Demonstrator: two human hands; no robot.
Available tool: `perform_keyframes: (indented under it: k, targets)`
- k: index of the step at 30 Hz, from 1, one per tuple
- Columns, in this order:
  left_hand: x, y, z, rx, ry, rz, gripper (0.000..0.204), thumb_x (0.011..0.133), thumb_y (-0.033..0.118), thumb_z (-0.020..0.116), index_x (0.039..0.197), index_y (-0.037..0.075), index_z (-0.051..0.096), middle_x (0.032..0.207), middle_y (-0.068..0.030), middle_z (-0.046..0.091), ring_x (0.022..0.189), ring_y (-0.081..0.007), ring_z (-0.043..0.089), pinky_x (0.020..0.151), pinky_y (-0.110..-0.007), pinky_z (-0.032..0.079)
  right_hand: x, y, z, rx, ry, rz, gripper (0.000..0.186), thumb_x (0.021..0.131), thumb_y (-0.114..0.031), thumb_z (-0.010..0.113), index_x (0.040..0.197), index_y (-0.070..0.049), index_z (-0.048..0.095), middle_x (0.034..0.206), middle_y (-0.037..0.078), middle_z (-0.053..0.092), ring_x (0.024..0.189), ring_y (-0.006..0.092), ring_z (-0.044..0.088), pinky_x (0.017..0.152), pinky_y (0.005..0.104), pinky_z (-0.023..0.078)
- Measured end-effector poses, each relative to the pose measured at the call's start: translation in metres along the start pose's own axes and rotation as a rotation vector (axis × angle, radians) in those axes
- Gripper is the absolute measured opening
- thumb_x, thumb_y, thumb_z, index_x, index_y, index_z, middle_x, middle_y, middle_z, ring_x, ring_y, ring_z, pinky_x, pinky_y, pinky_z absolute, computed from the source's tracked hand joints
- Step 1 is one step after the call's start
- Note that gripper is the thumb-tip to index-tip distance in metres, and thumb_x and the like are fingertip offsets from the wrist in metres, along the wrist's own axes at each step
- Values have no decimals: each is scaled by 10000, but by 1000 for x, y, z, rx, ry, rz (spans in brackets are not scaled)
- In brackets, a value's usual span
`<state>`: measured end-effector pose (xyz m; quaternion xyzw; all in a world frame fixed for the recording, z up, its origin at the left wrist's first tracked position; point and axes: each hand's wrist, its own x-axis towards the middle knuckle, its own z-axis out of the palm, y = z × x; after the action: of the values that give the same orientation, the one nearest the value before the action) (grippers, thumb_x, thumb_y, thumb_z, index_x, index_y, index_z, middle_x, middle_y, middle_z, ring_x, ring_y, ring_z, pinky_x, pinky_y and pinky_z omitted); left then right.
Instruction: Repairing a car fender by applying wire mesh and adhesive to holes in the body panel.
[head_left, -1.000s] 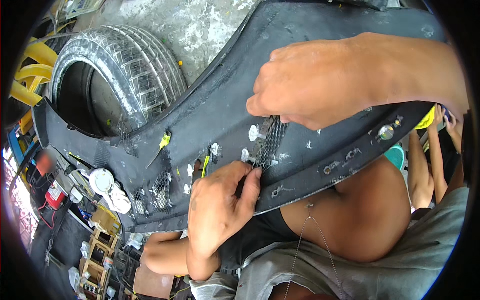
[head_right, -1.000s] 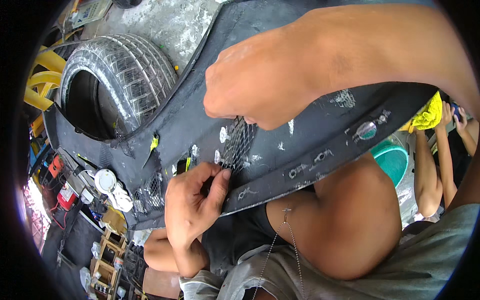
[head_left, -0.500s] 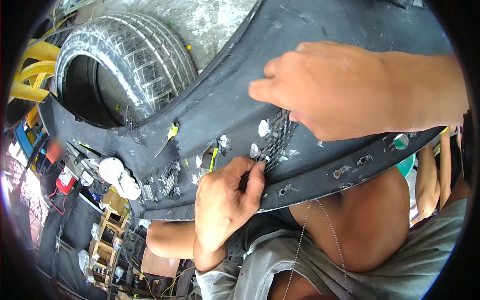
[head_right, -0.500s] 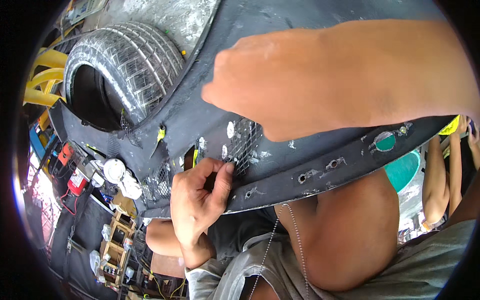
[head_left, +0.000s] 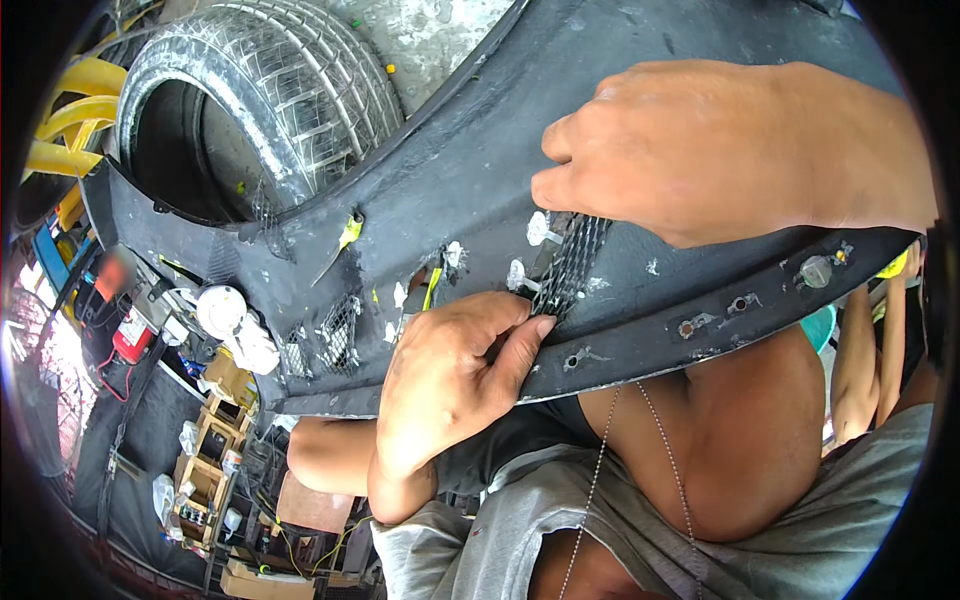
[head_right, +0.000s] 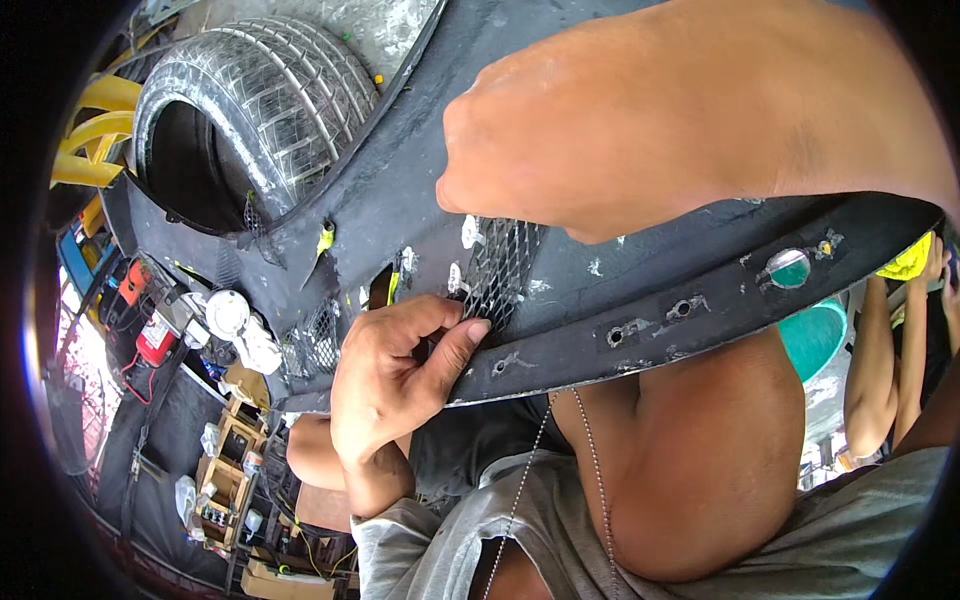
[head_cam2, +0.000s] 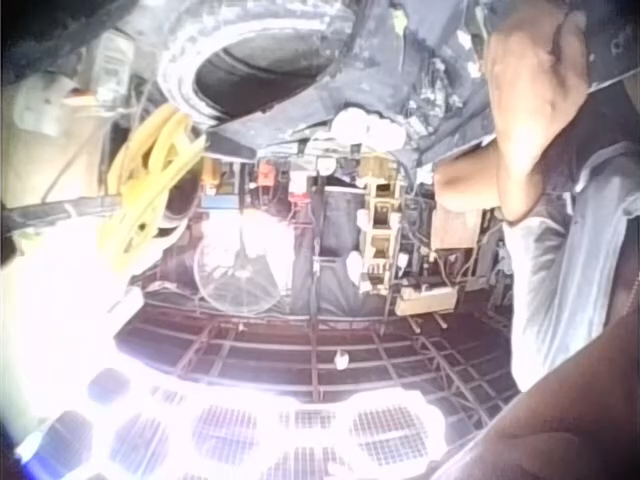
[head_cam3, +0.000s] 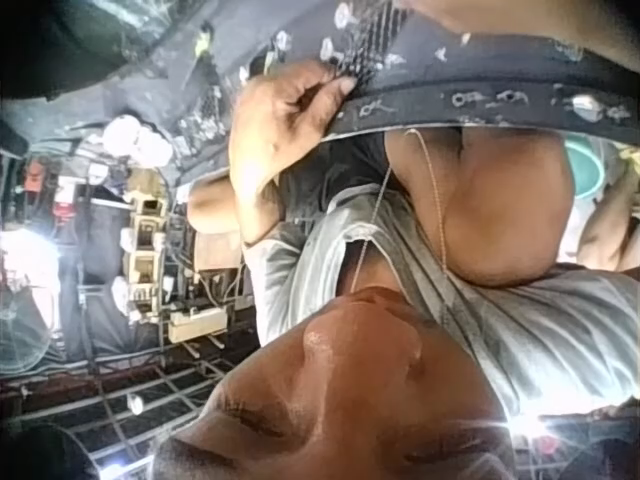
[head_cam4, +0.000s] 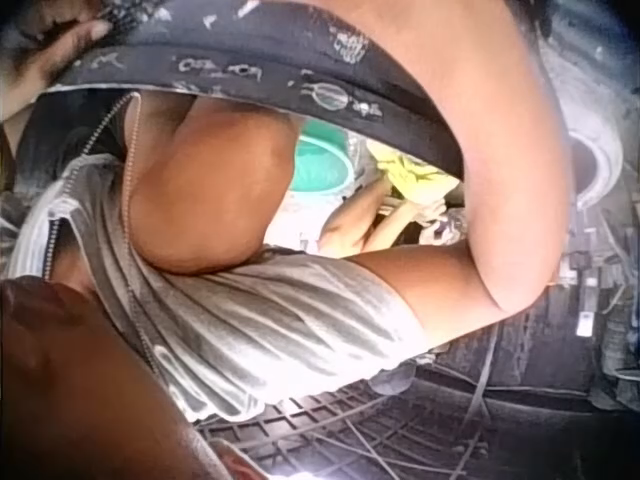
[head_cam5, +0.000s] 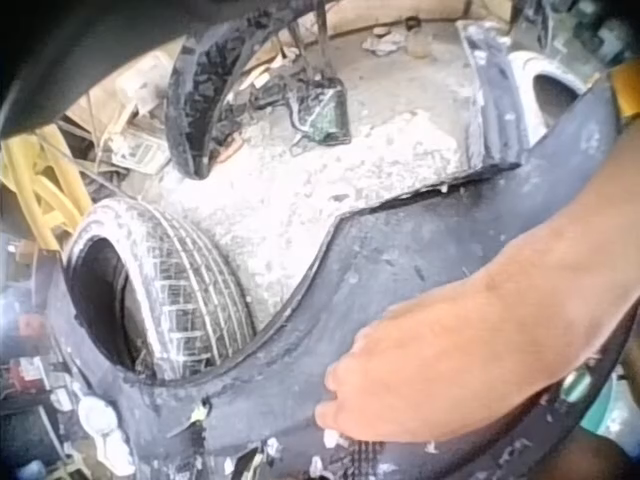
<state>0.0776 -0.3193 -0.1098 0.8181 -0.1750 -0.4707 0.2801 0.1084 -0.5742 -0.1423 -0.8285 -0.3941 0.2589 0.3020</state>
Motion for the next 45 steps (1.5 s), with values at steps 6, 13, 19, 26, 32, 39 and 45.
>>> perform_keyframes:
  k: [6,13,19,26,32,39,45]
  targets:
    - [4,4,-1,-14,-37,-94,148,910,140,777,854,13,725,714,-162,661,581,-345,644,537,-403,475,0,11,7,10,-48,15,222,826,-37,653,1046,-22,666,939,140,688,898,342,721,854,424,577]
    - [8,1,-3,-130,-119,-186,214,910,184,794,800,16,719,587,-152,599,473,-264,593,491,-377,443,4,10,4,95,17,-19,238,829,-31,646,1065,-25,670,964,142,697,964,331,711,911,422,557]
    - [12,4,0,-154,-151,-201,272,918,167,780,722,3,688,561,-155,555,431,-231,482,463,-362,381,-3,11,16,-19,64,-46,294,820,-19,647,1113,-19,672,976,135,695,982,328,705,929,426,547]
    - [17,2,1,-151,-174,-145,307,925,163,770,709,-22,655,555,-161,510,429,-202,414,460,-372,343,-4,7,7,75,51,-24,318,802,-16,673,1121,-17,682,978,143,702,952,326,712,895,411,558]
    - [20,5,1,-214,-207,-179,341,939,176,745,686,-24,635,536,-163,471,430,-222,387,472,-389,341,-2,-2,2,-85,-38,75,334,773,-14,722,1105,-11,684,965,161,710,931,346,720,853,426,574]
    - [22,14,-1,45,-156,-135,369,920,165,787,648,-14,615,491,-62,386,479,-84,336,454,-327,298,3,-7,9,-177,-89,99,289,771,-22,736,1053,4,677,926,163,706,890,338,734,804,419,591]
    - [24,12,0,5,-166,-168,370,890,152,797,630,-8,587,500,-69,384,496,-85,342,461,-328,305,-4,6,13,108,15,41,285,780,-81,779,1036,-11,675,929,145,704,894,331,740,797,414,598]
